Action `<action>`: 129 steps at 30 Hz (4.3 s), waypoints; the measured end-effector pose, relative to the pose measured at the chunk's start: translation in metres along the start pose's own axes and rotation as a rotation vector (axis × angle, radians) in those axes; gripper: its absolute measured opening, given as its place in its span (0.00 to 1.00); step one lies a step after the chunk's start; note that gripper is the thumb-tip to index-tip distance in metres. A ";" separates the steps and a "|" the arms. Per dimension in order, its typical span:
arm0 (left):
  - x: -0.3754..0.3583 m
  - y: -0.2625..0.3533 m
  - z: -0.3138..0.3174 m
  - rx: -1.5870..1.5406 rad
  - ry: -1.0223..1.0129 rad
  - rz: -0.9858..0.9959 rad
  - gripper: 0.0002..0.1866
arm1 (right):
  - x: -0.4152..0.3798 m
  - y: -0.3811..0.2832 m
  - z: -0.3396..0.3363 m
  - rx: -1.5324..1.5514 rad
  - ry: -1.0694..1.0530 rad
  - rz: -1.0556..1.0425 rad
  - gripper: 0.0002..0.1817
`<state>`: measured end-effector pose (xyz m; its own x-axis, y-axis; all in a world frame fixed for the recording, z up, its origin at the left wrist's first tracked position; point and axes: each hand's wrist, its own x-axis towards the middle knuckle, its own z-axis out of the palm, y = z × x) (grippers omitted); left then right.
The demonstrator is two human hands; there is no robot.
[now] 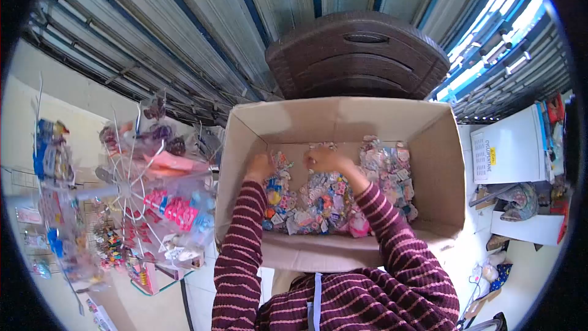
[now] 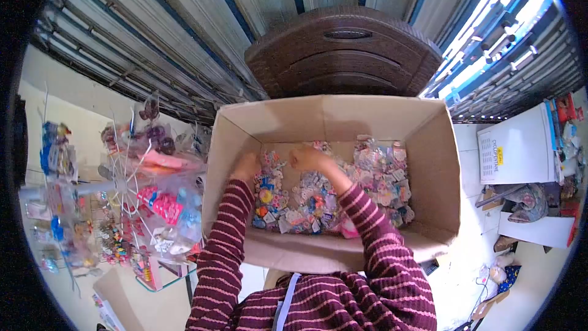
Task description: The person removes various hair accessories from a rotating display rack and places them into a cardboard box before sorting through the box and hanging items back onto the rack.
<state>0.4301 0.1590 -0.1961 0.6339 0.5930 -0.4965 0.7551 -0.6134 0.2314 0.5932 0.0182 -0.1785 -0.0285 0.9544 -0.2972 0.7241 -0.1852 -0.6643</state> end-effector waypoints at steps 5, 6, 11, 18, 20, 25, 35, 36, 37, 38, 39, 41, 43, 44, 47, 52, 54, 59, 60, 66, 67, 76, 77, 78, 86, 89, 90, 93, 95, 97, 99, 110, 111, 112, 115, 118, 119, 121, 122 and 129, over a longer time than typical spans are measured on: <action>-0.005 -0.042 0.091 -0.015 -0.015 0.053 0.19 | 0.011 0.033 0.053 0.317 0.075 0.025 0.10; -0.015 -0.033 0.092 0.055 -0.010 0.019 0.19 | 0.015 0.034 0.060 0.395 0.114 0.060 0.10; -0.013 -0.029 0.093 0.220 -0.071 0.045 0.15 | 0.075 0.045 0.121 0.404 0.393 0.057 0.11; -0.010 -0.025 0.075 0.287 -0.252 -0.033 0.10 | 0.115 0.021 0.136 0.211 0.509 0.451 0.10; -0.012 -0.003 0.024 0.165 -0.413 -0.099 0.12 | 0.112 0.019 0.133 0.108 0.490 0.434 0.09; -0.028 -0.008 -0.027 -0.087 -0.144 0.113 0.11 | 0.094 0.050 0.130 0.203 0.808 0.036 0.06; -0.111 0.027 -0.115 -0.816 0.393 0.438 0.12 | -0.026 -0.040 -0.034 1.062 0.553 0.068 0.06; -0.118 0.023 -0.113 -0.766 0.519 0.545 0.10 | -0.035 -0.059 -0.047 1.130 0.524 -0.010 0.04; -0.128 0.025 -0.112 -0.763 0.533 0.568 0.10 | -0.042 -0.077 -0.058 1.194 0.488 -0.092 0.03; -0.142 0.029 -0.111 -1.136 0.529 0.543 0.10 | -0.047 -0.092 -0.064 1.179 0.501 -0.110 0.03; -0.156 0.032 -0.111 -1.508 0.506 0.505 0.10 | -0.050 -0.107 -0.068 1.215 0.466 -0.198 0.03; -0.176 0.032 -0.107 -1.721 0.581 0.670 0.11 | -0.058 -0.143 -0.074 1.232 0.423 -0.309 0.04; -0.203 0.038 -0.104 -2.128 0.454 0.822 0.11 | -0.070 -0.184 -0.073 0.803 0.736 -0.477 0.05; -0.219 0.037 -0.101 -2.264 0.389 0.790 0.10 | -0.075 -0.197 -0.072 0.790 0.724 -0.504 0.05; -0.257 0.025 -0.085 -2.518 0.153 0.795 0.12 | -0.081 -0.235 -0.064 0.082 0.987 -0.816 0.09; -0.302 0.006 -0.073 -2.396 0.607 0.609 0.10 | -0.077 -0.289 -0.036 0.031 0.939 -1.107 0.11; -0.323 -0.004 -0.078 -2.238 0.767 0.576 0.07 | -0.078 -0.305 -0.027 0.036 0.916 -1.186 0.12; -0.344 -0.017 -0.077 -2.012 1.204 0.664 0.07 | -0.081 -0.351 -0.008 1.000 0.300 -1.052 0.10; -0.347 -0.024 -0.073 -1.992 1.228 0.585 0.09 | -0.082 -0.360 -0.010 1.029 0.219 -0.981 0.08; -0.359 -0.044 -0.068 -1.900 1.336 0.620 0.08 | -0.067 -0.382 -0.011 0.723 0.003 -0.859 0.08; -0.361 -0.047 -0.067 -1.900 1.333 0.631 0.08 | -0.067 -0.385 -0.010 0.609 0.013 -0.898 0.09; -0.379 -0.067 -0.062 -1.656 1.247 0.578 0.08 | -0.083 -0.412 0.001 0.247 0.211 -0.847 0.11; -0.376 -0.068 -0.064 -1.772 1.236 0.711 0.09 | -0.086 -0.414 0.000 0.248 0.225 -0.845 0.11; -0.375 -0.069 -0.066 -1.886 1.217 0.845 0.10 | -0.090 -0.415 -0.002 0.359 0.326 -0.859 0.11; -0.388 -0.085 -0.066 -1.848 1.292 0.751 0.12 | -0.099 -0.424 -0.008 0.934 0.619 -0.972 0.10; -0.394 -0.092 -0.063 -1.866 1.294 0.757 0.12 | -0.087 -0.424 0.001 1.026 0.687 -0.983 0.09; -0.397 -0.094 -0.062 -1.883 1.291 0.766 0.12 | -0.085 -0.425 0.004 1.058 0.711 -0.954 0.09; -0.401 -0.101 -0.059 -1.918 1.302 0.762 0.12 | -0.086 -0.437 0.015 1.020 0.701 -0.979 0.08; -0.404 -0.103 -0.058 -1.938 1.313 0.748 0.12 | -0.088 -0.438 0.018 1.002 0.682 -0.956 0.07; -0.407 -0.104 -0.057 -1.926 1.337 0.713 0.12 | -0.086 -0.437 0.018 0.986 0.664 -0.932 0.07; -0.409 -0.107 -0.055 -1.932 1.341 0.695 0.12 | -0.078 -0.432 0.014 0.766 0.750 -1.193 0.08; -0.398 -0.098 -0.050 -2.010 1.244 0.677 0.12 | -0.059 -0.467 0.026 0.155 0.993 -1.171 0.09; -0.397 -0.099 -0.048 -2.006 1.233 0.683 0.12 | -0.061 -0.468 0.028 0.182 0.938 -1.178 0.09; -0.397 -0.103 -0.046 -2.018 1.236 0.675 0.12 | -0.058 -0.467 0.031 0.227 0.875 -1.194 0.10; -0.399 -0.106 -0.045 -2.046 1.255 0.661 0.12 | -0.058 -0.469 0.037 0.325 0.724 -1.235 0.05; -0.401 -0.109 -0.044 -2.047 1.291 0.624 0.12 | -0.058 -0.461 0.037 0.299 0.604 -1.271 0.07; -0.402 -0.110 -0.043 -2.054 1.276 0.646 0.12 | -0.063 -0.456 0.035 0.301 0.600 -1.273 0.07; -0.403 -0.112 -0.043 -2.059 1.269 0.674 0.12 | -0.079 -0.441 0.028 0.478 0.542 -0.969 0.11; -0.405 -0.113 -0.043 -2.048 1.263 0.692 0.12 | -0.074 -0.429 0.026 0.659 0.618 -1.013 0.12; -0.404 -0.110 -0.043 -2.010 1.266 0.689 0.12 | -0.072 -0.425 0.000 0.726 0.848 -1.269 0.05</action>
<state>0.0985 0.0088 0.0147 -0.0603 0.9593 0.2759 -0.7783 -0.2183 0.5888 0.2877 0.0278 0.1248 0.2241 0.3777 0.8984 0.0863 0.9105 -0.4043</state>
